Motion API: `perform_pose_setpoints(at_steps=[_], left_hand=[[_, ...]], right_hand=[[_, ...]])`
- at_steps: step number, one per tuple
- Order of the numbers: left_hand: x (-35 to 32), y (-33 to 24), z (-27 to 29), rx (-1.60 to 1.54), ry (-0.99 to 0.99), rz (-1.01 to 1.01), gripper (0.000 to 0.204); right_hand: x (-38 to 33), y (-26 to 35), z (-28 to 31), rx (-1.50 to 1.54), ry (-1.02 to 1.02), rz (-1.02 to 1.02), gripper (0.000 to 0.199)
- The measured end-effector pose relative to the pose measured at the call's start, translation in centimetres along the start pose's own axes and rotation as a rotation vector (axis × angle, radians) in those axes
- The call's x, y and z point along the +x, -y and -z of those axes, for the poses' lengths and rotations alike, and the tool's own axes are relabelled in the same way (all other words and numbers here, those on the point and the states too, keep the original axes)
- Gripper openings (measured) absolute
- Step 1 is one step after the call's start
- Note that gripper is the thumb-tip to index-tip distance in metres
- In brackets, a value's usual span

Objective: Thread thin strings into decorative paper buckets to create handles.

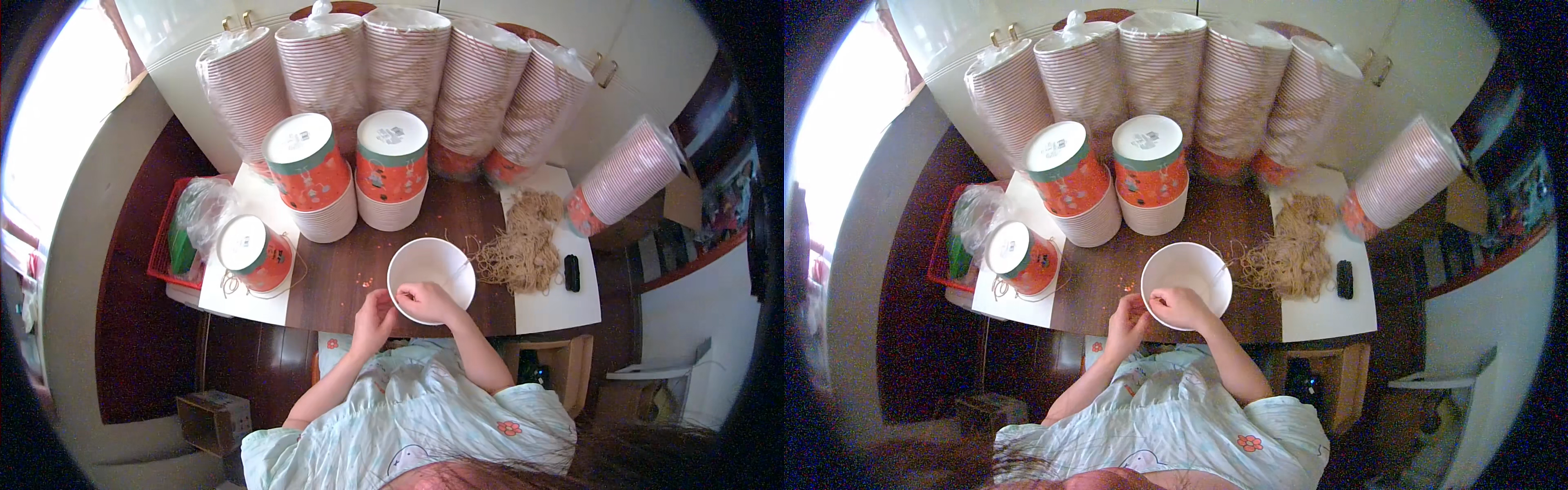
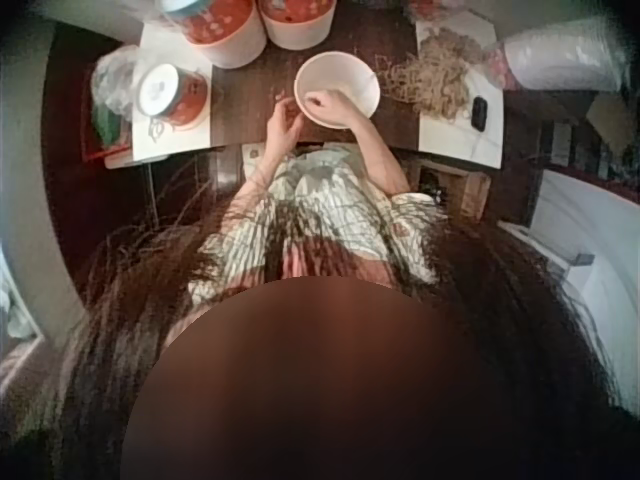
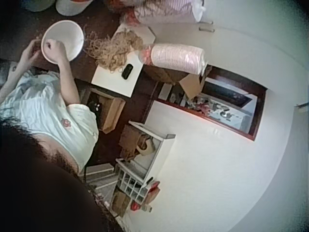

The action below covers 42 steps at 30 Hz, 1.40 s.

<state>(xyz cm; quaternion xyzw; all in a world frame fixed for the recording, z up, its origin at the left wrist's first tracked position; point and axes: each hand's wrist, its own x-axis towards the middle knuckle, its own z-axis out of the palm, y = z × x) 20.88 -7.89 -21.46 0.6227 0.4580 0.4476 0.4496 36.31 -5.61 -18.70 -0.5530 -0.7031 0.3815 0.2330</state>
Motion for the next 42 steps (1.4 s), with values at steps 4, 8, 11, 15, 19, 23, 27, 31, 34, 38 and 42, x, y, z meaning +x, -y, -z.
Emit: perform_pose_setpoints(at_steps=[4,8,11,15,19,23,27,31,34,38,42], left_hand=[[0.3,1.1,0.5,0.171,0.04,0.089,0.019],[0.4,1.1,0.9,0.212,0.06,0.097,0.009],[0.9,1.7,1.9,0.042,0.097,0.062,0.004],[1.7,0.5,3.9,-0.643,0.217,0.181,0.006],[2.8,-1.6,4.9,-1.003,0.357,0.269,0.007],[3.9,-1.9,3.8,-0.727,0.306,0.352,0.006],[4.1,-1.3,2.4,-0.378,0.263,0.244,0.015],[3.9,-0.3,2.1,-0.128,0.316,0.136,0.015],[3.9,-1.0,2.2,-0.11,0.336,0.147,0.012],[3.8,-0.6,2.5,-0.201,0.332,0.157,0.008],[3.9,-1.0,2.8,-0.265,0.36,0.19,0.006]], right_hand=[[0.4,0.1,-0.3,-0.044,0.01,0.041,0.021],[0.5,-0.3,-0.3,-0.064,0.021,0.062,0.021],[0.3,0.3,0.4,-0.091,0.041,0.035,0.019],[0.1,0.2,1.5,-0.02,0.061,0.007,0.016],[-0.1,0.3,2.2,0.042,-0.013,0.115,0.015],[-0.4,1.2,2.9,0.118,-0.023,0.141,0.017],[-0.6,1.6,3.2,0.217,-0.051,0.239,0.013],[-0.5,1.4,3.4,0.217,-0.097,0.353,0.007],[-0.4,1.0,3.4,0.136,-0.109,0.443,0.007],[-0.7,1.7,2.9,-0.102,-0.22,0.399,0.012],[-0.7,1.4,2.3,-0.214,-0.222,0.4,0.012]])
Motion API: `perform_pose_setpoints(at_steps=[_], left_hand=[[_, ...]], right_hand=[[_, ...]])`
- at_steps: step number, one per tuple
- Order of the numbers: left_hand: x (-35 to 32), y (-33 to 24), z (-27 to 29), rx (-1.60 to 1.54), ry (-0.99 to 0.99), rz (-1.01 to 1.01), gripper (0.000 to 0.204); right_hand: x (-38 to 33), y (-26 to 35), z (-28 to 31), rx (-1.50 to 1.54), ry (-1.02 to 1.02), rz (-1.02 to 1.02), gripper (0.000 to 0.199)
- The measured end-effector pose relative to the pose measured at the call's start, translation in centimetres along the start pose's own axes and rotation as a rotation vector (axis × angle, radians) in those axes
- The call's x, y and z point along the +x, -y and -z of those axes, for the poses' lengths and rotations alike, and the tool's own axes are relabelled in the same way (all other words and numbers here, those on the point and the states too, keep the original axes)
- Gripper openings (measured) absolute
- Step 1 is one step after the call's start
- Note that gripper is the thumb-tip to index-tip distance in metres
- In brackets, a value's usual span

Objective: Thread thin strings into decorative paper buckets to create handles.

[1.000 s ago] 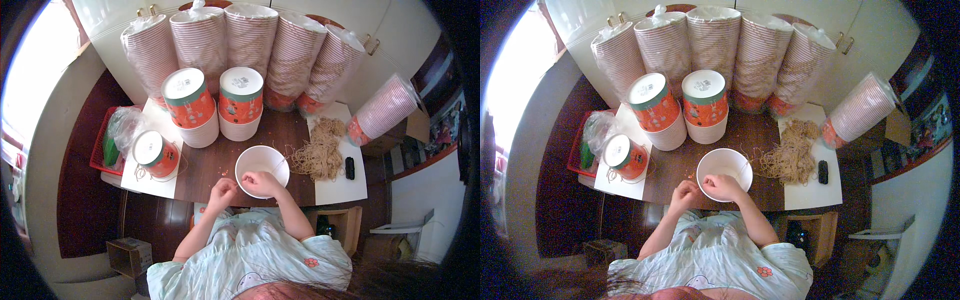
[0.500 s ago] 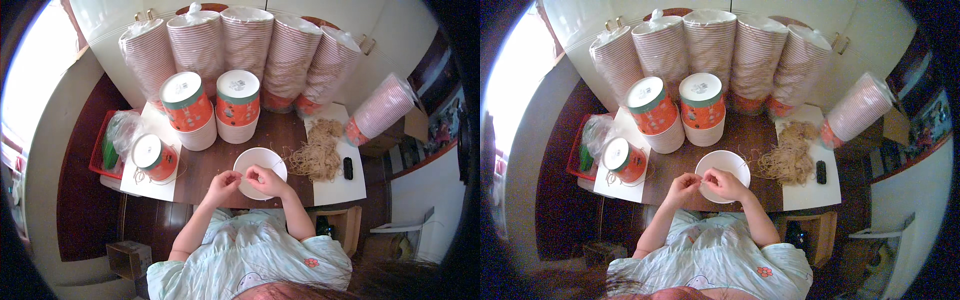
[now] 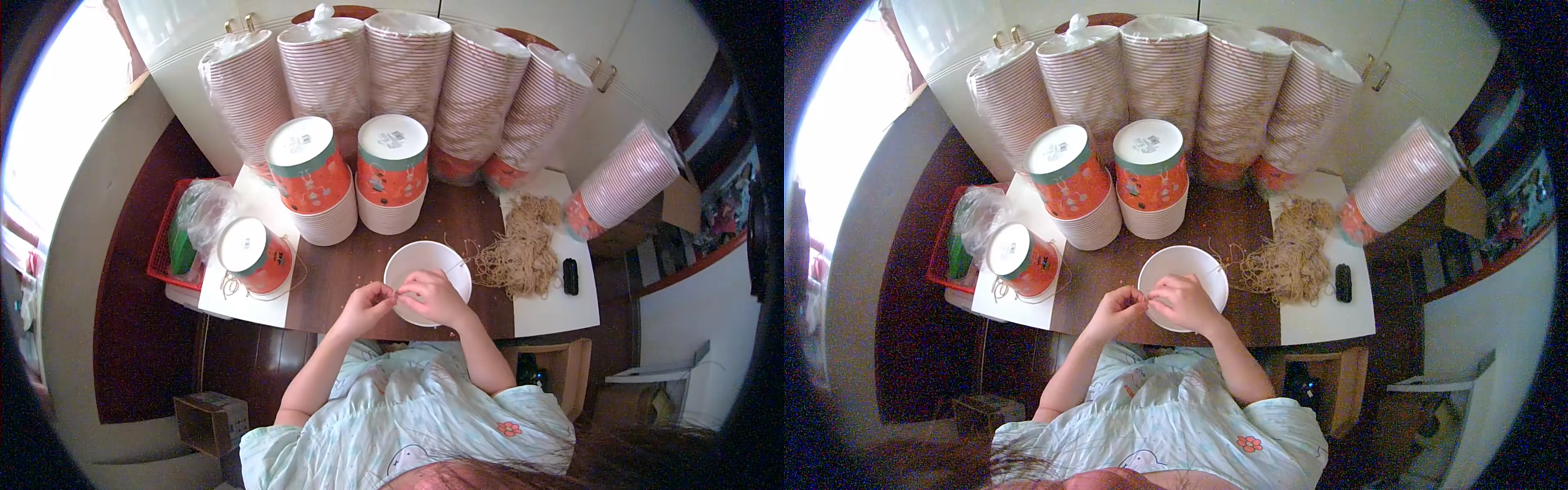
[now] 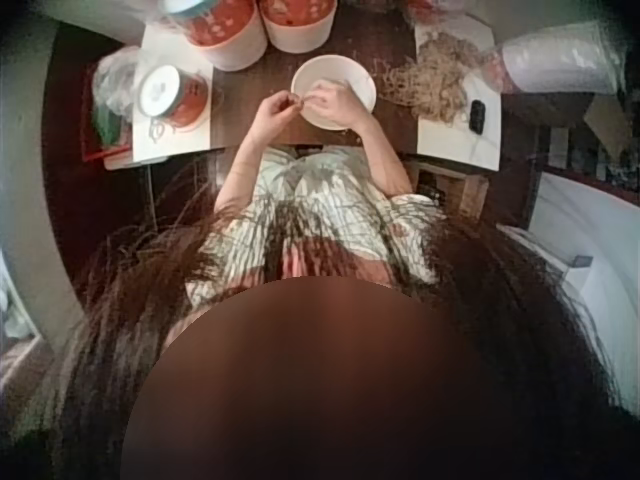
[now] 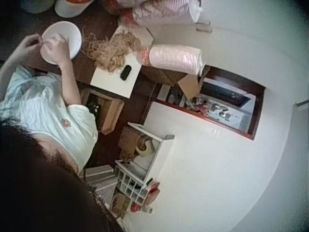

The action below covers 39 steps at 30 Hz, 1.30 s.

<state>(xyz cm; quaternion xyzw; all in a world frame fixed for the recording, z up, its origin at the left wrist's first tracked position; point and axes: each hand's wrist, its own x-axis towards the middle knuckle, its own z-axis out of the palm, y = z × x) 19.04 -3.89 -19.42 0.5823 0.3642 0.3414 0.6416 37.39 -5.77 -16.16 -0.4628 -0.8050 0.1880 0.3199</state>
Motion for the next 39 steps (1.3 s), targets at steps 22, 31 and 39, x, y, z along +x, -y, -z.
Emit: perform_pose_setpoints(at_steps=[22,31,39], left_hand=[[-0.2,-0.2,1.1,0.008,-0.004,0.038,0.005],[-0.1,0.1,0.7,-0.086,-0.11,-0.006,0.007],[-1.0,0.9,1.2,0.184,-0.335,-0.035,0.013]], right_hand=[[-0.2,0.3,-2.4,0.004,-0.125,0.058,0.012],[-0.1,0.3,-2.9,-0.101,-0.08,0.02,0.008],[0.1,-0.3,-3.4,0.042,-0.129,-0.031,0.008]])
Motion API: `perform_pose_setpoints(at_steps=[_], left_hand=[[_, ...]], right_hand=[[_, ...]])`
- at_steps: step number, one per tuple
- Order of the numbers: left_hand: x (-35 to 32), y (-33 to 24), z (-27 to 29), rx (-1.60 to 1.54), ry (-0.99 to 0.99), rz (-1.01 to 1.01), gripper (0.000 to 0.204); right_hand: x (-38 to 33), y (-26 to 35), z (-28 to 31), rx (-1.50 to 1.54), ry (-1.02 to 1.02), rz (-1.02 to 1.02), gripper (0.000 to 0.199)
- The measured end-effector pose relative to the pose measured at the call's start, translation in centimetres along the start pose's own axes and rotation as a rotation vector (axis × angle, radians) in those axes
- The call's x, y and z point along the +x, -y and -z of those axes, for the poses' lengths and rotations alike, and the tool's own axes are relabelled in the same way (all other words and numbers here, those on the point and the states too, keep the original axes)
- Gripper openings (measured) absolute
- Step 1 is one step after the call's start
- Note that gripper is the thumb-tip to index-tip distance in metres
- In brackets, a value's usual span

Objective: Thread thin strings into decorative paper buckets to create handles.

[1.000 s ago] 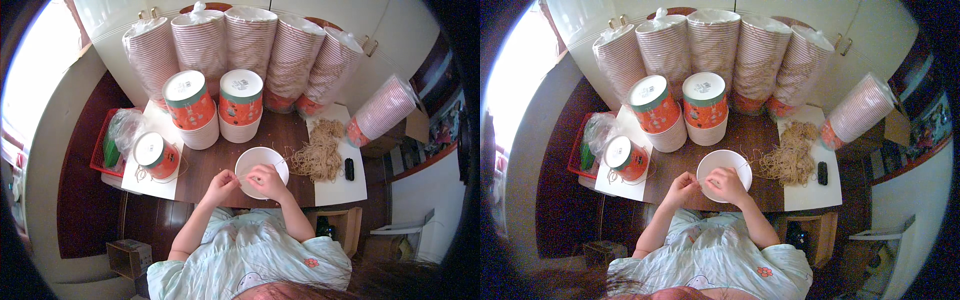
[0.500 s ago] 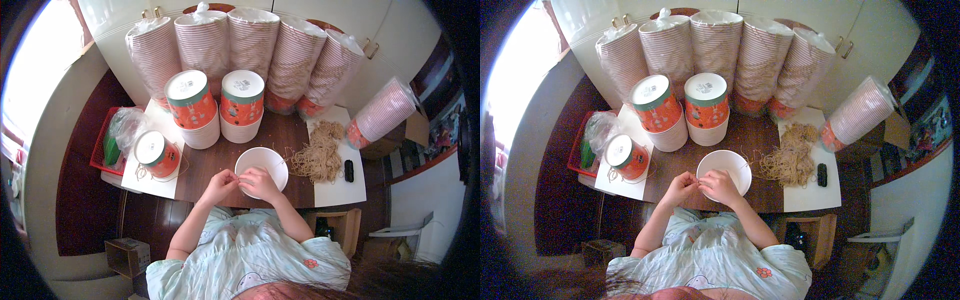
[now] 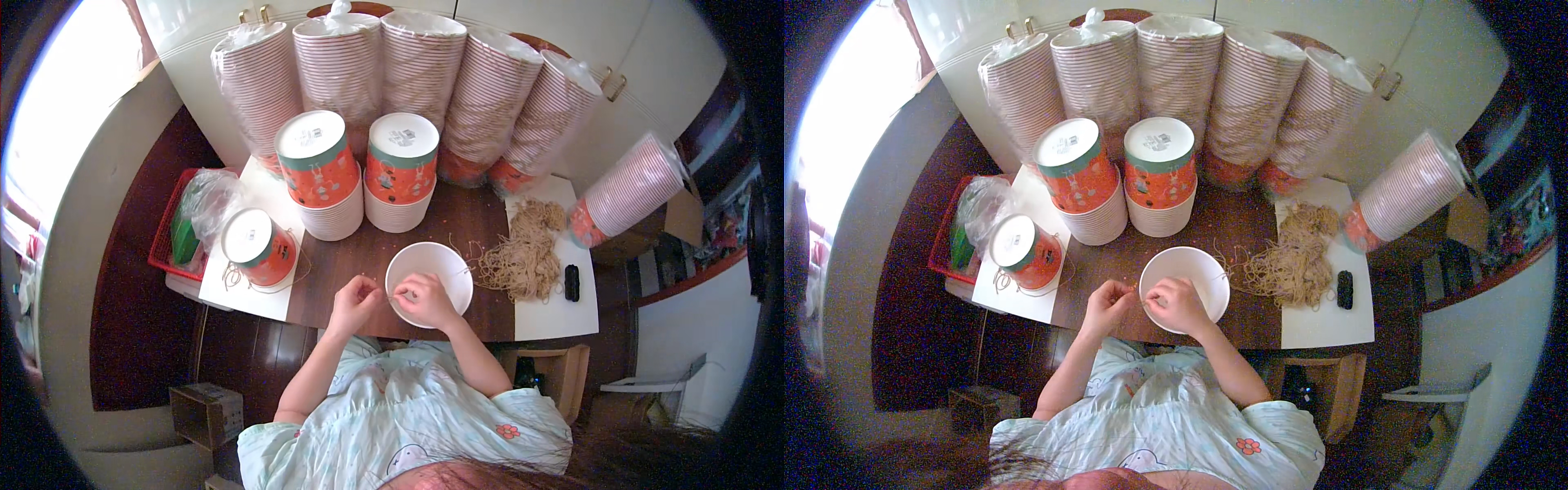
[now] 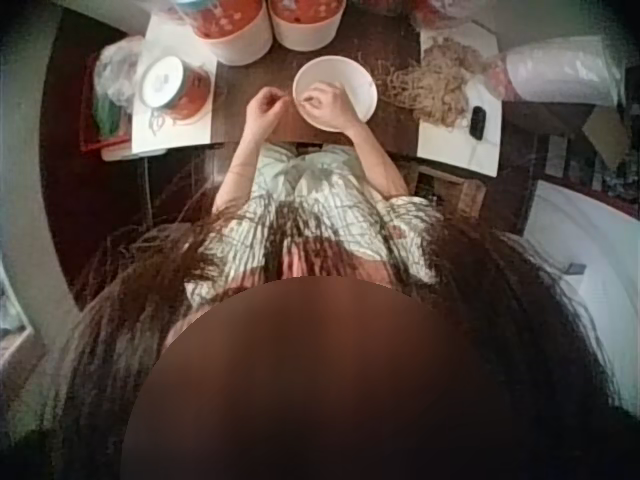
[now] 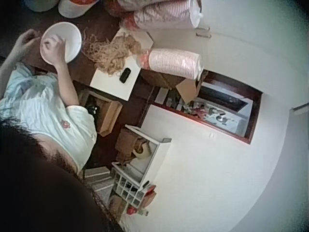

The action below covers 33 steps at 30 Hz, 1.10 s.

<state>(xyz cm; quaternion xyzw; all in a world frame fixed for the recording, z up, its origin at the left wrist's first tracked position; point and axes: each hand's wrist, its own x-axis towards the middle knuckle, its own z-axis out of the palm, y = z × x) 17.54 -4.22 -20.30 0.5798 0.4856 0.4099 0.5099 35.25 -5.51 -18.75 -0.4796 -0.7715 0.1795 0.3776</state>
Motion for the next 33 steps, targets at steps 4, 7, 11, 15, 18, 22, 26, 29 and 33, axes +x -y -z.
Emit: perform_pose_setpoints(at_steps=[4,7,11,15,18,22,26,29,33], left_hand=[[-1.5,0.2,0.0,0.177,0.04,-0.026,0.013],[-2.0,0.5,-0.4,0.257,0.019,-0.112,0.015],[-2.0,0.6,-0.6,0.355,-0.018,-0.185,0.012],[-1.6,-0.6,-0.5,0.506,-0.163,-0.401,0.012],[-1.4,-1.0,-0.8,0.428,-0.161,-0.356,0.014],[-1.0,-0.2,-1.3,0.328,-0.178,-0.408,0.015],[-1.0,0.4,-1.4,0.104,-0.091,-0.153,0.011],[-1.1,0.4,-1.4,-0.072,-0.059,-0.041,0.011],[-1.1,0.4,-1.3,-0.279,-0.021,0.05,0.013]], right_hand=[[0.2,-0.1,0.0,0.056,0.029,-0.05,0.008],[0.5,0.0,0.1,0.107,0.041,-0.071,0.008],[0.6,0.2,0.2,0.126,0.043,-0.069,0.009],[0.6,0.3,0.4,0.147,0.058,-0.095,0.008],[0.5,-0.1,-0.1,0.164,0.051,-0.109,0.008],[0.5,-0.2,-0.1,0.175,0.047,-0.115,0.008],[0.6,0.1,0.1,0.165,0.05,-0.119,0.008],[0.6,0.2,0.1,0.165,0.061,-0.127,0.008],[0.7,0.3,0.2,0.172,0.062,-0.125,0.008]])
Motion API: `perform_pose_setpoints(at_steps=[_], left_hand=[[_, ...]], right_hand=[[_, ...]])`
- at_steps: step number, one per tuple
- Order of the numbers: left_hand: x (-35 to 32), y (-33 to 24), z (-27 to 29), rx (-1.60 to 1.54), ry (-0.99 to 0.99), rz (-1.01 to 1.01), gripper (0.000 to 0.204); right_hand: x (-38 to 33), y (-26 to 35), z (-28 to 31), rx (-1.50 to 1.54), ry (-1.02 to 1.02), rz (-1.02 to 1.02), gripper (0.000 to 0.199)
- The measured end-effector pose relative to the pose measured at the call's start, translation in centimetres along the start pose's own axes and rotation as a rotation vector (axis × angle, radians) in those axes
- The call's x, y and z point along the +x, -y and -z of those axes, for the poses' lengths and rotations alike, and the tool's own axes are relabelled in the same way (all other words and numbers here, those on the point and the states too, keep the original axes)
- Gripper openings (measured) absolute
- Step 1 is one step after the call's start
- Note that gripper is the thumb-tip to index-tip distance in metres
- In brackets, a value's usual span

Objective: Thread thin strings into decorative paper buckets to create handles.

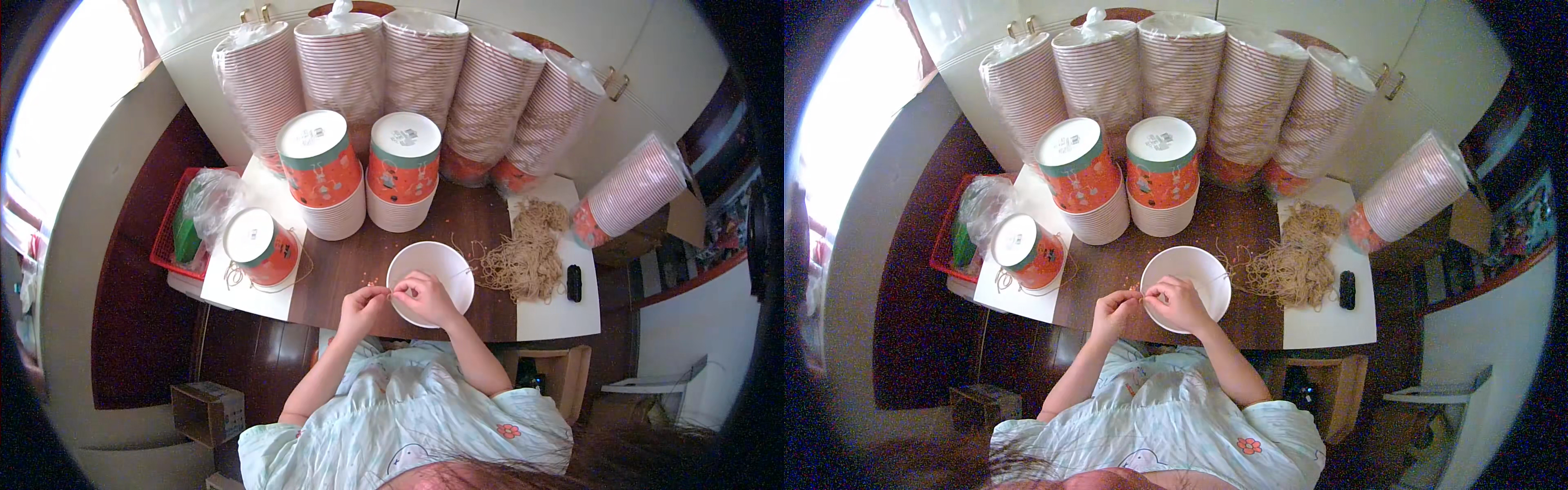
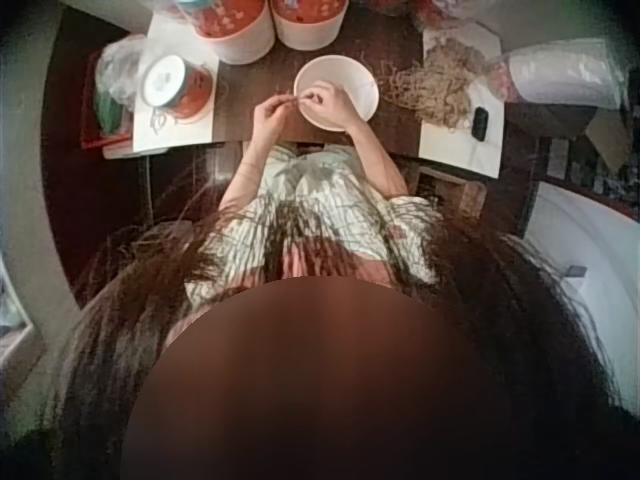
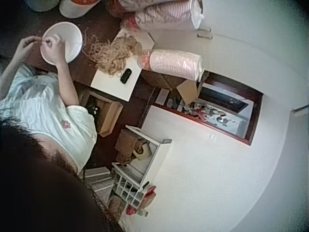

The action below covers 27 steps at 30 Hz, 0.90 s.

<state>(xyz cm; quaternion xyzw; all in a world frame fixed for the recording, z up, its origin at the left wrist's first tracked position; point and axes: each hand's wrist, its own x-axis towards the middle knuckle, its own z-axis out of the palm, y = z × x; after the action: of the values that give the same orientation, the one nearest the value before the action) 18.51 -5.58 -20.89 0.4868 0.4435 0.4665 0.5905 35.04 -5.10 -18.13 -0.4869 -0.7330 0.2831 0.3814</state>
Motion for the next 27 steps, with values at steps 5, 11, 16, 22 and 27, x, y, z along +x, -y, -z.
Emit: perform_pose_setpoints(at_steps=[5,11,16,22,27], left_hand=[[0.1,0.0,-0.1,0.256,0.004,-0.069,0.013],[0.2,0.9,-0.1,0.283,-0.026,-0.128,0.009],[0.4,1.1,0.2,-0.031,0.084,0.035,0.008],[0.2,-1.2,0.6,-0.368,0.141,0.536,0.009],[0.1,-1.3,0.7,-0.437,0.137,0.559,0.008]], right_hand=[[0.0,0.1,0.1,0.001,-0.001,-0.007,0.008],[0.0,-0.1,-0.1,-0.018,-0.001,0.002,0.008],[-0.2,-0.7,-0.4,-0.093,-0.029,0.047,0.008],[-0.4,0.3,-0.1,-0.087,-0.031,0.002,0.011],[-0.5,2.0,0.9,0.077,0.004,-0.099,0.014]])
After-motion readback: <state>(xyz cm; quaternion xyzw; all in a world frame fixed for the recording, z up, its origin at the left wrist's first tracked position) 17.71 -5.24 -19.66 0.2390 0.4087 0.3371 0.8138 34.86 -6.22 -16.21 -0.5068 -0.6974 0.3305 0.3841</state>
